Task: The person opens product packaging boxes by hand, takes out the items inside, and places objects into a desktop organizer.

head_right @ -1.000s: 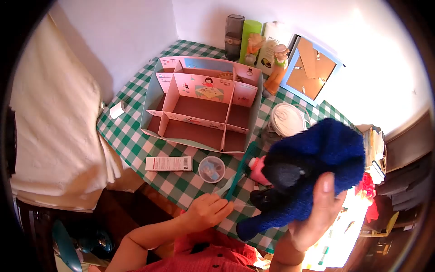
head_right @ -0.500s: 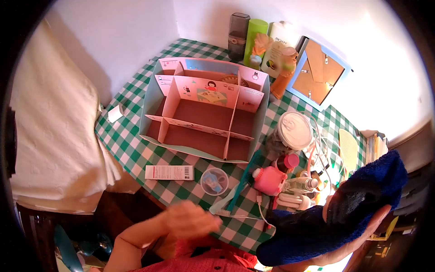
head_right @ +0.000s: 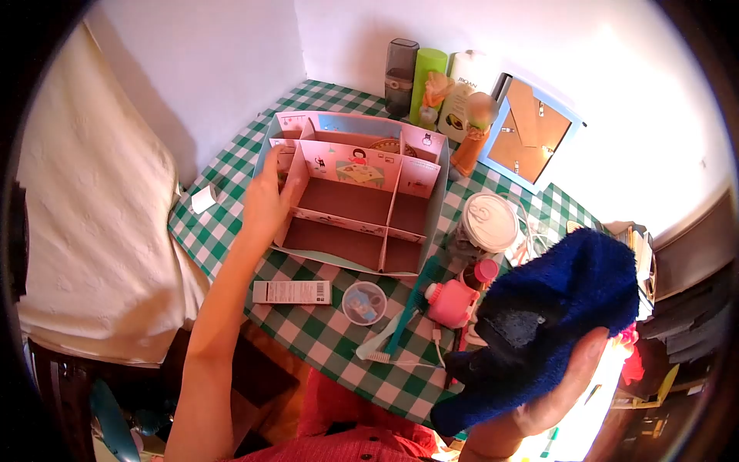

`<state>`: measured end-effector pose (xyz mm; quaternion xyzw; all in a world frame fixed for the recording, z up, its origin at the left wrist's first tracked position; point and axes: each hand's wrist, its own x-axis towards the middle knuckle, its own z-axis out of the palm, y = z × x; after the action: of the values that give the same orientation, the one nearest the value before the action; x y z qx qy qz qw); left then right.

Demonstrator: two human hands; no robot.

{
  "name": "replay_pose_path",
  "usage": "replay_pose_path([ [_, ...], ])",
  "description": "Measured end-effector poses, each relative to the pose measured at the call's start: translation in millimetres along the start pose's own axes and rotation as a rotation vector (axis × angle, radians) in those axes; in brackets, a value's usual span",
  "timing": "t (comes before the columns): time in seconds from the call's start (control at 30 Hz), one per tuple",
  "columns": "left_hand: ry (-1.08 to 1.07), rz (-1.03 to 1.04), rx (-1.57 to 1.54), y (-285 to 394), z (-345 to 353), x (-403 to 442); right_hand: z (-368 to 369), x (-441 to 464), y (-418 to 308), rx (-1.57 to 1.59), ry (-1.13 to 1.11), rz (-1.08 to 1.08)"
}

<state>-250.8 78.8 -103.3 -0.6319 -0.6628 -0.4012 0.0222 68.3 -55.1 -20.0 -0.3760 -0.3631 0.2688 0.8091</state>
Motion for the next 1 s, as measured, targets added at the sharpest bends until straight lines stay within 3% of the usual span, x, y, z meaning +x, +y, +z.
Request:
replay_pose_path([
  [0.07, 0.077, -0.003, 0.073, 6.6, 2.5, 9.5, -6.5, 1.4, 0.5, -0.109, -0.029, -0.022],
  [0.13, 0.148, 0.282, 0.142, 12.0, 7.7, 20.7, -13.6, 8.1, -1.1, 0.016, -0.036, 0.153],
  [0.17, 0.240, 0.342, 0.172, 10.4, 17.1, 27.6, -11.8, 7.3, -2.6, 0.017, -0.037, 0.152],
  [0.27, 0.239, 0.416, 0.326, 20.4, 25.3, 39.8, -6.8, 6.5, -4.1, 0.061, -0.071, 0.194],
  [0.33, 0.230, 0.389, 0.319, 21.0, 33.6, 44.2, -13.6, 6.9, 4.0, -0.183, -0.087, -0.054],
  [0.47, 0.037, 0.420, 0.239, 2.9, 50.0, 60.2, -6.6, 10.3, -3.6, -0.060, -0.070, 0.104],
  [0.6, -0.083, 0.303, -0.030, 3.4, 38.8, 71.8, -4.8, 8.8, -4.3, -0.222, -0.189, -0.029],
  [0.67, -0.097, 0.314, -0.024, 6.5, 28.6, 77.6, -3.7, 10.1, -7.2, -0.324, -0.225, -0.089],
  [0.73, -0.126, 0.260, -0.249, 7.8, 21.4, 82.9, -3.1, 13.3, -11.6, 0.077, -0.299, 0.185],
  [0.77, -0.015, 0.360, -0.211, 7.8, 19.5, 84.8, -4.4, 14.0, -11.2, 0.079, -0.300, 0.186],
  [0.87, 0.076, 0.406, -0.113, 20.8, 0.9, 87.4, -6.1, 13.9, -9.0, 0.131, -0.357, 0.234],
  [1.0, 0.061, 0.451, -0.150, 28.0, -9.7, 87.0, -0.4, 15.6, -7.7, 0.061, -0.440, 0.248],
])
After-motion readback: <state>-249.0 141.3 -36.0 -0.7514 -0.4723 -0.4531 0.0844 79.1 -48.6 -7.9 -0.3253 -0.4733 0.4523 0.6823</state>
